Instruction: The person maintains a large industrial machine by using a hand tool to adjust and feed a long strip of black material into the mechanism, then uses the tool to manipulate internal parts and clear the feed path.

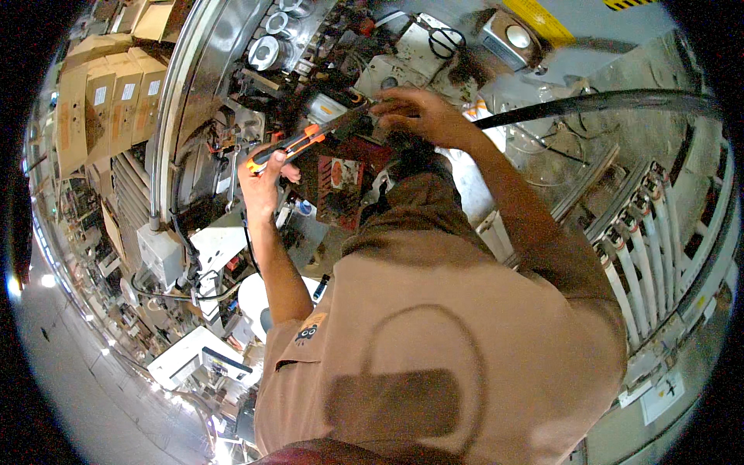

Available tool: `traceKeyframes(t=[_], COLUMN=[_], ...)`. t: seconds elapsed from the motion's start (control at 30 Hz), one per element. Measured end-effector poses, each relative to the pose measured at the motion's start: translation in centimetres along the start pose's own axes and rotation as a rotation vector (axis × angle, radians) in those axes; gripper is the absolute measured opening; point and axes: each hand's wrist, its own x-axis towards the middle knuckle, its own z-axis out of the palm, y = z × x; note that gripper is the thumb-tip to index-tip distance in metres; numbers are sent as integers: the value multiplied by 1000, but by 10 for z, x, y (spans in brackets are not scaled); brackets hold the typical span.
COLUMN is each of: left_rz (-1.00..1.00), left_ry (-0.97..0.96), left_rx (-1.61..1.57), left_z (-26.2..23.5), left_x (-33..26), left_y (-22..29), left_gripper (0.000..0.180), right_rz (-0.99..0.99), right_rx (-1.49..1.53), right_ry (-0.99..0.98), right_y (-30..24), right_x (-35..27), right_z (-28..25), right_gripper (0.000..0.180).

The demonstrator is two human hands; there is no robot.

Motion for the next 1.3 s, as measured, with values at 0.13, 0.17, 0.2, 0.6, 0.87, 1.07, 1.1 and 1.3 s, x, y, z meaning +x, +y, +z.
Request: traceKeyframes(t=[0.13,0.17,0.2,0.6,0.87,1.07,1.1,1.3], left_rz=[1,-4,-14,-135,23,112,86,126], left_ry=[-21,-21,-19,55,366,327,315,314], left_rx=[13,16,22,108,511,1163,1230,1191], left_z=[10,10,9,13,-23,-38,-34,-34], left_x=[5,6,5,4,94,185,198,209], left_y=[-3,-3,-4,-24,-4,-23,-27,-36], left_gripper=[41,40,39,28,40,44,42,43], right_rz=[-6,-28,-44,-146,-372,-394,-396,-162], right_rx=[164,117,168,852,15,-590,-700,-861], right_ry=[-20,80,115,436,476,299,273,99], right_y=[5,16,15,31,55,20,29,23], right_x=[15,18,19,57,111,169,180,237], right_z=[23,26,30,12,-31,71,84,131], right_gripper=[42,39,37,32,42,71,79,107])
